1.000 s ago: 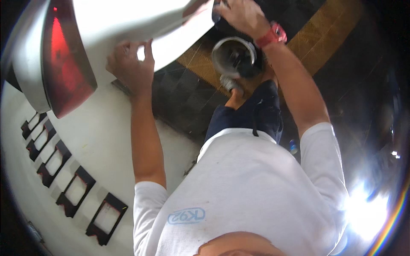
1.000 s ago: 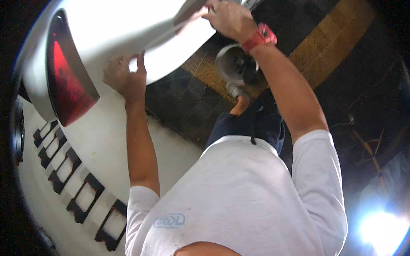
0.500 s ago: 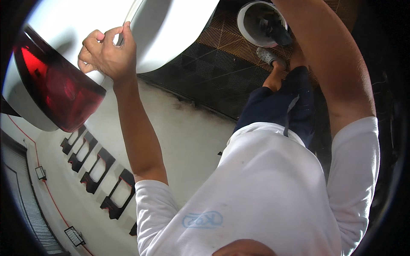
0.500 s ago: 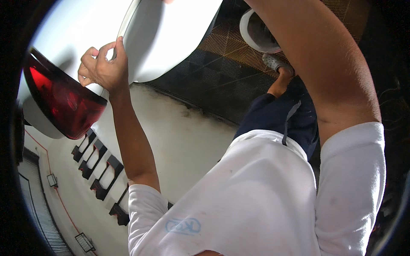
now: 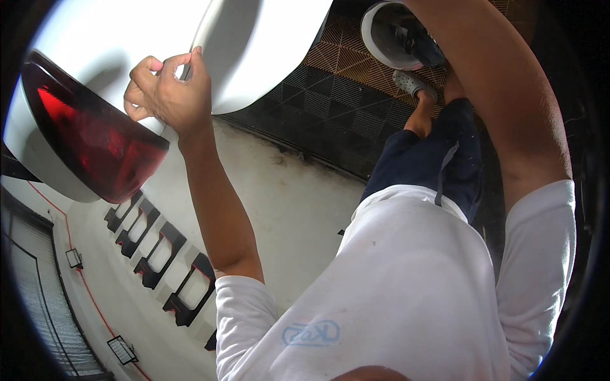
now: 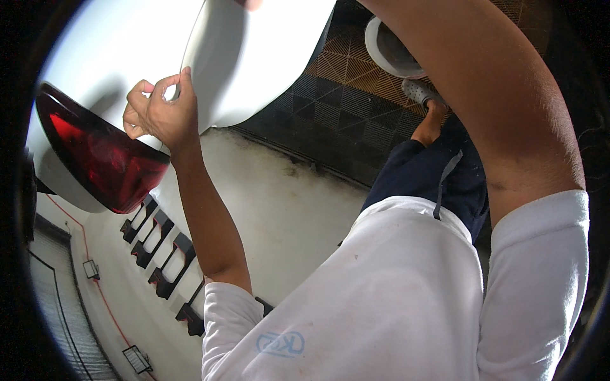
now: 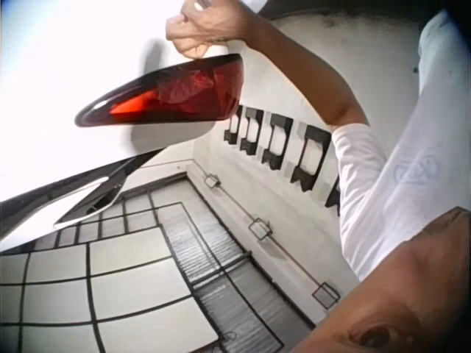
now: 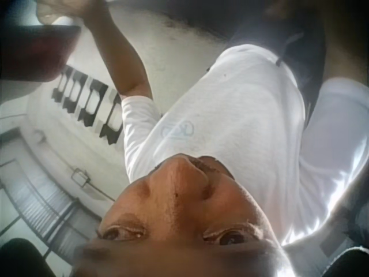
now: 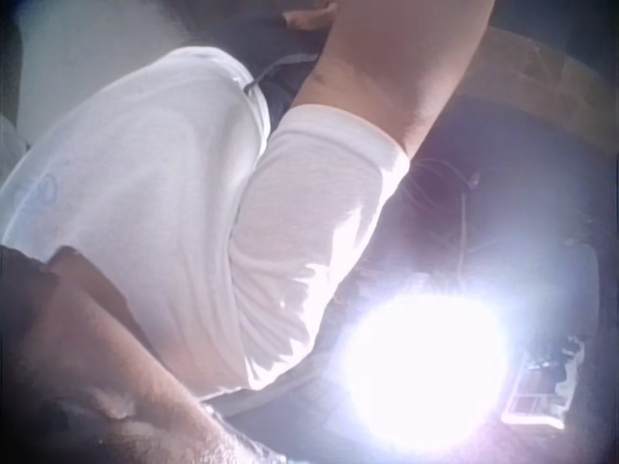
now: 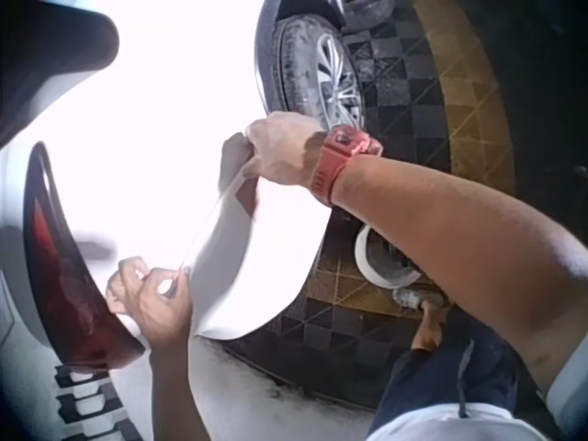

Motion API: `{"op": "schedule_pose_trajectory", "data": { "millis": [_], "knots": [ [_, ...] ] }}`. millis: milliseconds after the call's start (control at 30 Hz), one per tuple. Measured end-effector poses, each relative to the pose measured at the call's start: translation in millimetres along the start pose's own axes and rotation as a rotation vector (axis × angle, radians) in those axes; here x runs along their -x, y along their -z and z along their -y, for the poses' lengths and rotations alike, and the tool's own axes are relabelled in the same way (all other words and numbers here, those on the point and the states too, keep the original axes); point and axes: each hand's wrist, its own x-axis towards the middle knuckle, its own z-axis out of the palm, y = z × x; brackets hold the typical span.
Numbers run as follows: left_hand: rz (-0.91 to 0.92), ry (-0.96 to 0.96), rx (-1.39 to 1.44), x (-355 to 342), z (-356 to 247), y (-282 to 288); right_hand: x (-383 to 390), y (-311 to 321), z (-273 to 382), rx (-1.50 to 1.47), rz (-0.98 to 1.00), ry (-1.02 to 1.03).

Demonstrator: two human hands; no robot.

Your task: The person applies masking tape to the rear bumper of a white car, then uses a sanding block to sand a small section of the bumper. They repeatedly dip the sanding block into a bucket of water during the process.

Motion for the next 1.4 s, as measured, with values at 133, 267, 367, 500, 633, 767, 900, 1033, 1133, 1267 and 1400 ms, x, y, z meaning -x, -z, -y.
{"op": "schedule_pose_trajectory", "data": {
  "millis": [133, 267, 367, 500, 633, 767, 900, 1033, 1133, 1267, 1400],
  "knots": [
    [0.017, -0.023, -0.042, -2.7, -1.0, -4.5, 0.0, -8.0, -3.3, 0.005, -0.029, -0.056],
    [0.023, -0.033, -0.101, 0.3, 3.0, -12.2, 1.1, -8.7, -4.4, 0.01, -0.029, -0.062],
    [0.007, -0.049, -0.13, 0.1, 1.6, -13.5, 2.4, -7.2, -3.8, 0.01, -0.023, -0.072],
    [-0.019, -0.095, -0.209, 0.6, 4.6, -13.6, 5.1, 1.2, 5.6, -0.038, 0.034, -0.136],
    [-0.035, -0.039, -0.176, -5.6, 2.3, -8.7, 5.6, -4.4, -0.6, -0.033, -0.004, -0.112],
    [-0.058, -0.052, -0.173, -20.3, -3.7, -7.0, 8.6, -8.9, -3.0, -0.017, -0.016, -0.109],
    [0.008, -0.139, -0.102, -47.5, -16.6, -8.0, 32.0, -12.2, -6.9, -0.067, -0.1, -0.125],
    [0.101, -0.182, -0.109, -53.1, -12.9, -8.5, 53.1, -46.5, -10.9, -0.267, -0.18, -0.116],
    [0.116, -0.195, -0.082, -63.8, -19.7, -12.4, 50.1, -41.9, -15.7, -0.235, -0.232, -0.101],
    [0.129, -0.191, -0.072, -73.1, -27.8, -13.6, 25.2, -26.6, -15.4, -0.085, -0.188, -0.101],
    [0.162, -0.167, -0.095, -72.3, -26.6, -17.2, 14.7, -28.8, -17.4, -0.094, -0.171, -0.041]
  ]
}}
